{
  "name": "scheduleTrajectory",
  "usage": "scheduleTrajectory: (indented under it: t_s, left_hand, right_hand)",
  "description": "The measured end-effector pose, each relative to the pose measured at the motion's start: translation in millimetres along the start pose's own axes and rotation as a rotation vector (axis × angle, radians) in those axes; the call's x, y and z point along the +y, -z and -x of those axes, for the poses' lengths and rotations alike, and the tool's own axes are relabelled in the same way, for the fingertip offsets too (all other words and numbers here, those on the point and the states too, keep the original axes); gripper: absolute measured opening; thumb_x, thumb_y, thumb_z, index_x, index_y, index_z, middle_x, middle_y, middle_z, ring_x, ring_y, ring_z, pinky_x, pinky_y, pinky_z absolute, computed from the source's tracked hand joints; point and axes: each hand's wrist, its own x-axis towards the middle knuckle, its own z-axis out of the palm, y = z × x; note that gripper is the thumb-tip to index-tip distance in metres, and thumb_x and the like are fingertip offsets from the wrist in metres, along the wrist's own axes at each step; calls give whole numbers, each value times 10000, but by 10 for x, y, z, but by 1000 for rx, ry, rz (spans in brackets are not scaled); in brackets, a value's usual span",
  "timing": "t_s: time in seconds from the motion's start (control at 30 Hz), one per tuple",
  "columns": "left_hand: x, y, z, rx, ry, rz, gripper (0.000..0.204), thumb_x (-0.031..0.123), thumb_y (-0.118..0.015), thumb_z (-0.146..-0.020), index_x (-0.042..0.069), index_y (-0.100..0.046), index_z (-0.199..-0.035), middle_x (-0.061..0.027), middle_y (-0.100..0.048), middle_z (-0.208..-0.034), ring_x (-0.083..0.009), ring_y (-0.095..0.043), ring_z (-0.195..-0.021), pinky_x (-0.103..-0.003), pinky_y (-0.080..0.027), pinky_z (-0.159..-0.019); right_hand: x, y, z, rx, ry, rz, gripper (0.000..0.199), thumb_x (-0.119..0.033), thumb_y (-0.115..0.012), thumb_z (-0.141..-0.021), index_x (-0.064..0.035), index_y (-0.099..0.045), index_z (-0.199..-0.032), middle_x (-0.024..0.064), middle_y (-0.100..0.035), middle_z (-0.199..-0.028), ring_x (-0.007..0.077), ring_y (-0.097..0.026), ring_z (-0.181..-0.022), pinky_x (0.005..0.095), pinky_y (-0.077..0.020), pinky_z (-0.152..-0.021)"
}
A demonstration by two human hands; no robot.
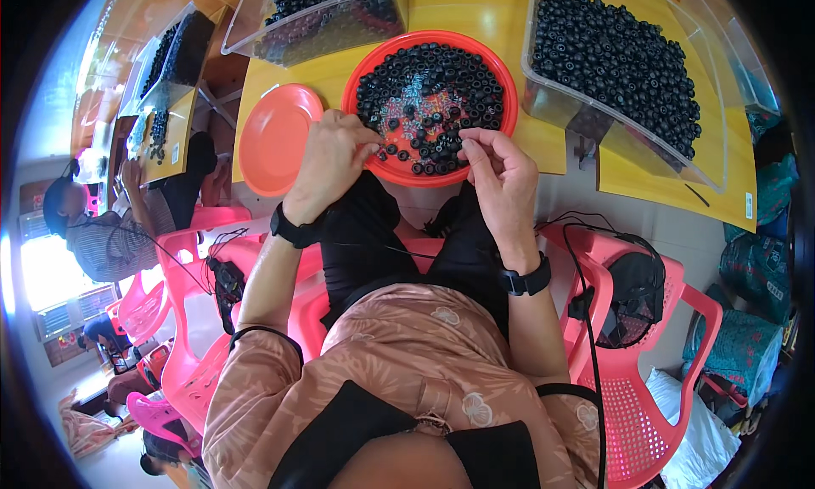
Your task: The person is sorting small black components from a red bowl into multiple plastic storage trays.
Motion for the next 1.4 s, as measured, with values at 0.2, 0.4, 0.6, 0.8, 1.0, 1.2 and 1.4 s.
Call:
scheduleTrajectory:
  t_s: [0.2,0.4,0.6,0.8,1.0,1.2,1.4]
  left_hand:
    - [5,70,-116,44,-93,53,175,101,-786,-972,69,-839,-1136,-131,-773,-1046,-358,-660,-1051,-464,-530,-959]
    - [2,75,-263,42,-46,28,223,137,-768,-996,65,-818,-1202,-144,-774,-1088,-377,-665,-1090,-477,-530,-974]
    - [108,-44,-285,22,-136,-52,252,150,-791,-976,67,-806,-1213,-154,-737,-1050,-398,-655,-1073,-495,-533,-958]
    - [60,-107,-290,11,-107,-86,288,138,-798,-955,88,-800,-1238,-157,-705,-1047,-397,-648,-1077,-502,-532,-957]
    - [203,-146,-404,72,-192,-110,229,149,-795,-963,103,-830,-1185,-145,-701,-1052,-376,-647,-1075,-494,-536,-954]
    - [123,-184,-457,130,-133,-123,143,127,-769,-959,119,-839,-1083,-109,-707,-1052,-350,-650,-1073,-493,-526,-921]
    - [122,-323,-642,125,-211,-54,146,85,-800,-904,88,-827,-1047,-131,-699,-974,-380,-681,-1011,-496,-553,-887]
  right_hand:
    - [11,11,4,-7,-14,-3,187,-113,-718,-1104,-19,-793,-1248,20,-785,-940,40,-621,-731,208,-496,-655]
    - [-4,20,10,-20,-34,1,189,-109,-719,-1102,-15,-792,-1248,20,-783,-940,43,-613,-731,208,-490,-657]
    - [-1,18,3,-27,-39,-4,191,-113,-720,-1102,-11,-792,-1246,18,-780,-936,42,-618,-738,210,-491,-659]
    - [14,18,-1,-28,-44,-4,188,-116,-722,-1101,-14,-793,-1242,19,-785,-938,42,-623,-733,213,-496,-657]
    - [22,11,1,-39,-34,15,184,-111,-720,-1101,-18,-795,-1241,22,-790,-941,42,-634,-739,214,-500,-657]
    - [20,3,-11,-27,-37,7,180,-110,-719,-1102,-19,-796,-1237,20,-788,-936,42,-636,-743,216,-501,-656]
    - [-5,-8,9,-59,-44,31,181,-120,-721,-1100,-17,-796,-1229,15,-783,-925,45,-632,-736,222,-502,-661]
